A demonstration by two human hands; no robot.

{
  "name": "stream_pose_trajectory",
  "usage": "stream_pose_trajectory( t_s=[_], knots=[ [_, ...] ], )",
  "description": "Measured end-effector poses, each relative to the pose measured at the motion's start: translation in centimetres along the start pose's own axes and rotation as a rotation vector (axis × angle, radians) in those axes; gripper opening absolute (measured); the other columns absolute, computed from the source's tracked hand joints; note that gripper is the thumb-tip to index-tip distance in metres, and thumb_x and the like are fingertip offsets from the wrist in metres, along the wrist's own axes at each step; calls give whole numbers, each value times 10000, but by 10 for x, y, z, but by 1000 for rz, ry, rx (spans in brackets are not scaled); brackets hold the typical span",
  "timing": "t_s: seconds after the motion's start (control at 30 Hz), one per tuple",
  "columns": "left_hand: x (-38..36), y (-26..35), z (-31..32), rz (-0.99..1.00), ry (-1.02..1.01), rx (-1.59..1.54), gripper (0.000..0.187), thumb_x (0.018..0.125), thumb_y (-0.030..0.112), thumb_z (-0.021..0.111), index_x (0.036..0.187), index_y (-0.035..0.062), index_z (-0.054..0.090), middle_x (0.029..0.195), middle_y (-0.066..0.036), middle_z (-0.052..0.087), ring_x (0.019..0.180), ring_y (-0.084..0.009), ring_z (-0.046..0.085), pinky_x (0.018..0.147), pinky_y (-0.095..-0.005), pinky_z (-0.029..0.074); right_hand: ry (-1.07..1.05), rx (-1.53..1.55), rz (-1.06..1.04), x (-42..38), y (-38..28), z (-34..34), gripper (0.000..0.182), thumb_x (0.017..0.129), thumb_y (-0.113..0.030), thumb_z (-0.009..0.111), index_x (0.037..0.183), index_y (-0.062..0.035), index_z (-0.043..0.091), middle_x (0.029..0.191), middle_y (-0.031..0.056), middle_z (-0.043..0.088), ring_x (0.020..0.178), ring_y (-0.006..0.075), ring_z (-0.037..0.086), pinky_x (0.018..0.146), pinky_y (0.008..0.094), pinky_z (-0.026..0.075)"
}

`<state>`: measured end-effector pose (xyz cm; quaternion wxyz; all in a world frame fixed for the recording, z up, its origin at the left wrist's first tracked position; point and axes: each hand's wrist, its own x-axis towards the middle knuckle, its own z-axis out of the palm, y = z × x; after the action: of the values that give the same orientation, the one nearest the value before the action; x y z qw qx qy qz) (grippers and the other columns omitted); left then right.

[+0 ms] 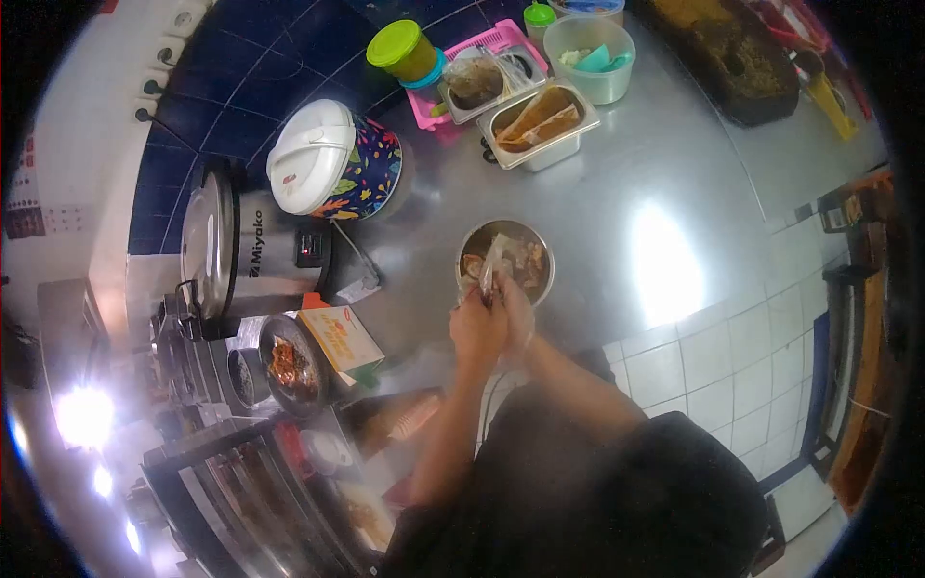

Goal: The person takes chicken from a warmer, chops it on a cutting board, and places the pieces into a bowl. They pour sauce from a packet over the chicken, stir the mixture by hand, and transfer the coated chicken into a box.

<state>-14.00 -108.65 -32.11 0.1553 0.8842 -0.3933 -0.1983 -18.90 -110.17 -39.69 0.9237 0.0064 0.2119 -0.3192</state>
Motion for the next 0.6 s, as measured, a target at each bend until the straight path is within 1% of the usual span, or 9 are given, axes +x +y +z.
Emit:
stream_pose_trajectory(
  t_s=[0.07, 0.13, 0.17, 0.23, 0.27, 0.43, 0.5, 0.57, 0.6],
  knots=[
    [-7, -12, -1, -29, -32, 68, 385, 908, 334, 552, 1058, -4, 661, 968, -241, 689, 895, -452, 653, 811, -507, 510, -3, 36, 14, -10, 3, 7, 546, 1011, -553, 389, 1240, -85, 553, 1112, 62, 614, 1010, 193, 592, 905, 350, 487],
    [-12, -16, -8, -18, -4, 55, 386, 906, 328, 554, 1067, -5, 661, 970, -241, 689, 890, -456, 653, 811, -508, 510, 79, -595, -179, -30, -2, 33, 507, 1029, -514, 377, 1242, -89, 553, 1109, 67, 615, 1000, 187, 591, 897, 351, 483],
    [-13, -17, -12, -5, 27, 40, 387, 904, 323, 556, 1077, -7, 660, 972, -241, 689, 884, -459, 653, 811, -508, 511, 78, -594, -175, -21, 6, 27, 507, 1029, -514, 377, 1242, -89, 553, 1109, 67, 615, 1000, 187, 591, 897, 351, 483],
    [-8, -27, -10, -49, 56, 67, 389, 902, 320, 558, 1084, -8, 660, 972, -241, 690, 891, -458, 653, 817, -510, 509, -185, 164, 3, 1, 23, 18, 458, 1037, -484, 386, 1210, -98, 564, 1072, 60, 613, 974, 179, 591, 862, 353, 486],
    [-4, -31, -10, -86, 85, 92, 391, 899, 316, 560, 1091, -9, 659, 972, -241, 690, 898, -457, 652, 822, -511, 508, -188, 166, 7, 5, 25, 21, 458, 1037, -484, 386, 1210, -98, 564, 1072, 60, 613, 974, 179, 591, 862, 353, 486],
    [17, -35, -26, -116, 84, 171, 376, 895, 312, 561, 1098, 13, 665, 974, -231, 693, 923, -454, 646, 839, -513, 502, 76, 54, 168, 12, 12, 57, 391, 1027, -456, 434, 1121, -113, 595, 992, 31, 611, 906, 166, 589, 812, 334, 485],
    [23, -28, -31, -143, 79, 168, 370, 893, 309, 562, 1101, 22, 666, 974, -225, 694, 922, -452, 646, 839, -511, 504, 21, 88, 157, 27, 15, 51, 406, 1024, -467, 433, 1112, -110, 605, 1001, 32, 619, 904, 164, 593, 812, 333, 485],
    [28, -22, -32, -88, 129, 83, 363, 886, 309, 567, 1100, 34, 668, 970, -216, 696, 891, -449, 656, 822, -499, 515, -29, 122, 147, 46, 24, 33, 422, 1021, -477, 431, 1104, -107, 614, 1009, 33, 627, 902, 161, 596, 811, 331, 486],
    [29, -17, -32, -91, 126, 83, 363, 886, 309, 567, 1100, 34, 668, 970, -216, 696, 891, -449, 656, 822, -499, 515, -90, 45, 72, 57, 28, 21, 439, 1021, -487, 421, 1096, -105, 622, 1009, 34, 632, 898, 155, 597, 811, 326, 485]
  ],
)
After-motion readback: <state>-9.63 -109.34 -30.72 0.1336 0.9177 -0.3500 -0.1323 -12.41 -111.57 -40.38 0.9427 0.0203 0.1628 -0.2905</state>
